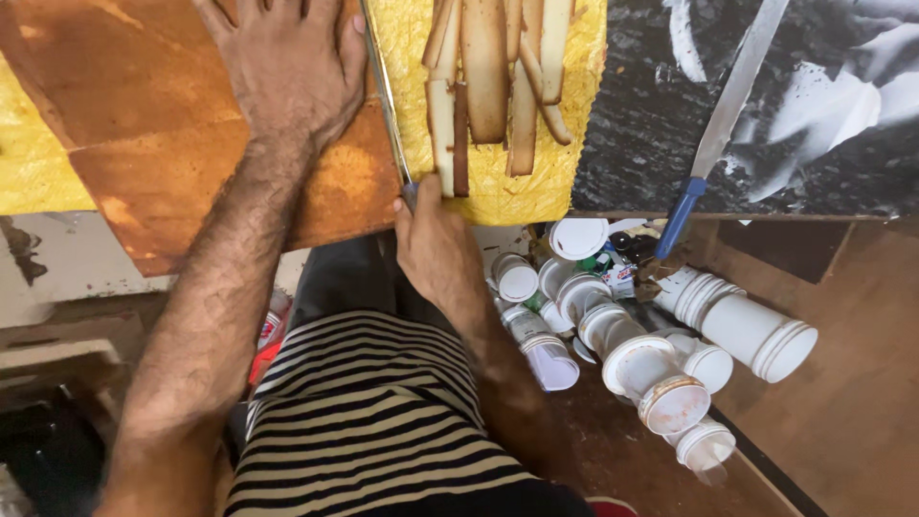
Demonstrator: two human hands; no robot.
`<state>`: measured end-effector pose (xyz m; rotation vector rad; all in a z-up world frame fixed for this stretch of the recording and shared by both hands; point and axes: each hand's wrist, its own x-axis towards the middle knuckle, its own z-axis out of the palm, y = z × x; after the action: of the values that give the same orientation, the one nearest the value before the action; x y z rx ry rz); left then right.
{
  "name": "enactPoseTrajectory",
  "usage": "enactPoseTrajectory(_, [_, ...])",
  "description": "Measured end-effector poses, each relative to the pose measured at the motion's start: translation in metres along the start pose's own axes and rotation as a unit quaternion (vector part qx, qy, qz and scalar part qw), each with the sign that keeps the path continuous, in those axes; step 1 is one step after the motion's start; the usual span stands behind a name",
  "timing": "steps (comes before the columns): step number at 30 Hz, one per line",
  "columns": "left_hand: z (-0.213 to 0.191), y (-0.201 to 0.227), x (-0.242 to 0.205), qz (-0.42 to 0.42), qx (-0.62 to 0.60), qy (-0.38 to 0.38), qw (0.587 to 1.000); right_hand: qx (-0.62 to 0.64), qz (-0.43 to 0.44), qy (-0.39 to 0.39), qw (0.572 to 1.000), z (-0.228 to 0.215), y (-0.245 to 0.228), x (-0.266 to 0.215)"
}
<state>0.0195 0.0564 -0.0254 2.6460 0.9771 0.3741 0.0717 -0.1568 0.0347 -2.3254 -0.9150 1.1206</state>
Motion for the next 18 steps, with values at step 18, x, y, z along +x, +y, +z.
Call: enactPoseTrajectory(18, [0.009,0.0,0.002,0.027,-0.023,0.038,0.999,0.051,0.037,0.034,0.997,0.067,0.074,-0.043])
